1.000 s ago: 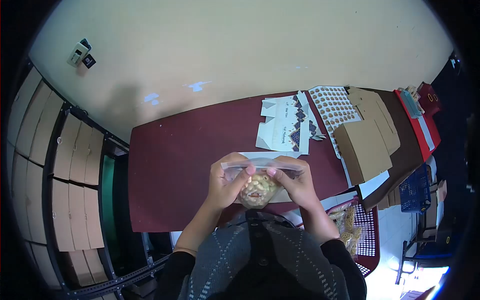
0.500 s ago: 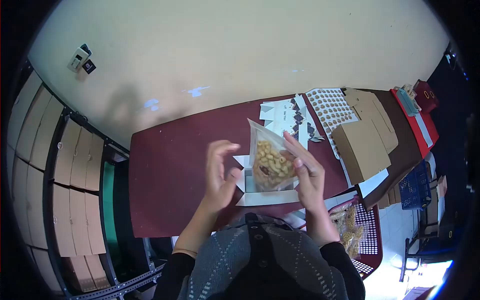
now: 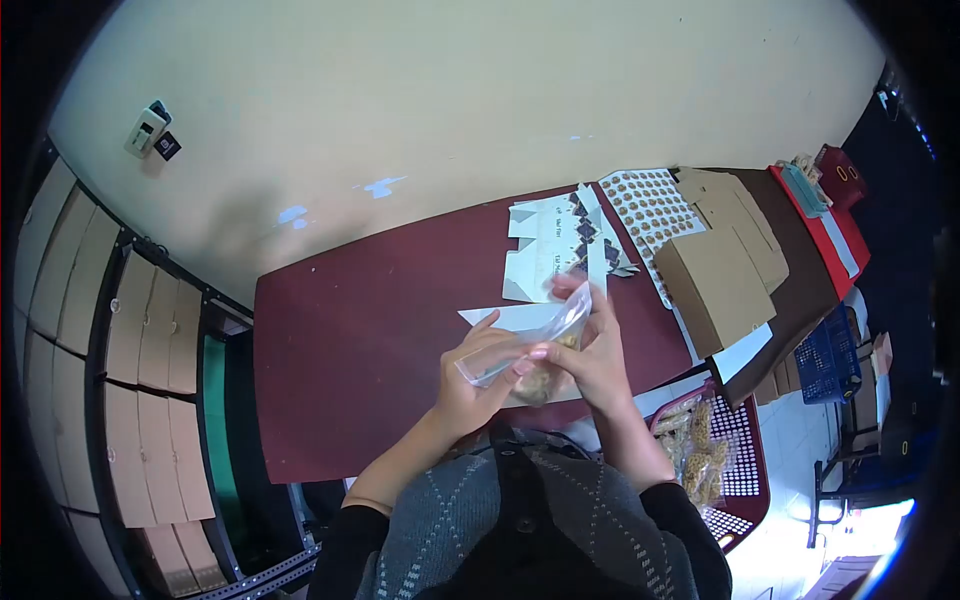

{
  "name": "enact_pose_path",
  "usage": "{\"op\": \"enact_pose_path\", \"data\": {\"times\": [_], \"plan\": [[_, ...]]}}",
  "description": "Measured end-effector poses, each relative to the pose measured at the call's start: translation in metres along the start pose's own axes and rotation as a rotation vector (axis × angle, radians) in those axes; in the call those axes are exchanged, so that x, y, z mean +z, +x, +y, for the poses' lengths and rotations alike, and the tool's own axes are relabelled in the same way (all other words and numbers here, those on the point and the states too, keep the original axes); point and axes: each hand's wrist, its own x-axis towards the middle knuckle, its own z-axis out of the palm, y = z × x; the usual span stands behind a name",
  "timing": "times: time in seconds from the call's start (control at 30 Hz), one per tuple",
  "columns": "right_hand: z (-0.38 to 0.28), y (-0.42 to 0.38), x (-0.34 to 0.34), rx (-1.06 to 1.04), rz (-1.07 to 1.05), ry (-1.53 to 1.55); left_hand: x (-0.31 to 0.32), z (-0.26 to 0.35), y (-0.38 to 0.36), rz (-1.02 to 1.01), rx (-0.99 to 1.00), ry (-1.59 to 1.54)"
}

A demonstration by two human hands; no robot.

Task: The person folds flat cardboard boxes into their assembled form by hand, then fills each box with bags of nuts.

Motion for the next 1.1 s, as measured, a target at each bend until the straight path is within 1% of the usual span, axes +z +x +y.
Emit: {"op": "enact_pose_path", "data": {"times": [0.03,0.13,0.2,0.27,0.3,0.33,0.4,0.43,0.57,0.63,0.67,0.73,0.77,0.8,0.87,0.9,0.93,1.0,1.03,1.07,1.1], "plan": [[-0.002,-0.003,-0.01,0.227,-0.106,0.008,0.0,0.001,-0.004,0.021,-0.071,-0.066],[0.006,-0.01,-0.021,0.222,-0.122,-0.069,-0.012,-0.009,-0.008,0.041,-0.086,-0.054],[-0.002,-0.015,-0.02,0.211,-0.121,-0.109,-0.016,-0.009,-0.008,0.04,-0.114,-0.088],[-0.006,-0.015,-0.024,0.202,-0.158,-0.144,-0.021,-0.01,-0.007,-0.001,-0.169,-0.085],[-0.004,-0.014,-0.029,0.153,-0.191,-0.206,-0.025,-0.007,-0.003,-0.069,-0.213,-0.035],[-0.004,-0.013,-0.03,0.156,-0.191,-0.206,-0.028,-0.007,0.0,-0.069,-0.216,-0.035],[-0.009,-0.011,-0.029,0.016,-0.197,-0.429,-0.034,-0.008,0.004,-0.119,-0.217,-0.063],[-0.013,-0.01,-0.028,-0.014,-0.218,-0.476,-0.037,-0.009,0.005,-0.159,-0.222,-0.062],[-0.008,-0.01,-0.03,0.029,-0.213,-0.512,-0.04,-0.012,0.007,-0.194,-0.182,-0.021],[0.002,-0.006,-0.032,-0.04,0.0,-0.331,-0.032,-0.015,0.007,0.026,-0.22,-0.125],[-0.001,-0.006,-0.032,-0.041,-0.001,-0.333,-0.027,-0.017,0.007,0.027,-0.218,-0.126],[-0.012,-0.004,-0.032,0.187,0.268,-0.244,-0.015,-0.018,0.001,0.014,-0.075,0.108],[-0.012,-0.003,-0.025,0.056,0.28,-0.266,-0.008,-0.019,-0.001,-0.15,-0.117,0.218],[-0.008,-0.003,-0.02,0.057,0.279,-0.267,0.002,-0.017,-0.003,-0.149,-0.118,0.217],[0.001,-0.006,-0.012,-0.163,0.178,-0.343,0.024,-0.011,-0.004,-0.25,-0.118,0.19],[0.002,-0.009,-0.009,-0.124,0.102,-0.359,0.033,-0.019,-0.006,-0.179,-0.17,0.13],[-0.001,-0.011,-0.009,-0.125,0.102,-0.361,0.035,-0.027,-0.007,-0.178,-0.169,0.128],[-0.006,-0.012,-0.011,0.004,-0.048,-0.177,0.036,-0.039,-0.006,-0.109,-0.259,-0.035],[-0.006,-0.008,-0.022,-0.15,-0.06,-0.462,0.032,-0.038,-0.005,-0.131,-0.255,-0.112],[-0.017,-0.004,-0.029,-0.24,-0.037,-0.725,0.025,-0.04,-0.003,-0.133,-0.257,-0.111],[-0.029,-0.001,-0.035,-0.317,-0.115,-0.905,0.017,-0.043,-0.002,-0.265,-0.269,-0.217]]}}
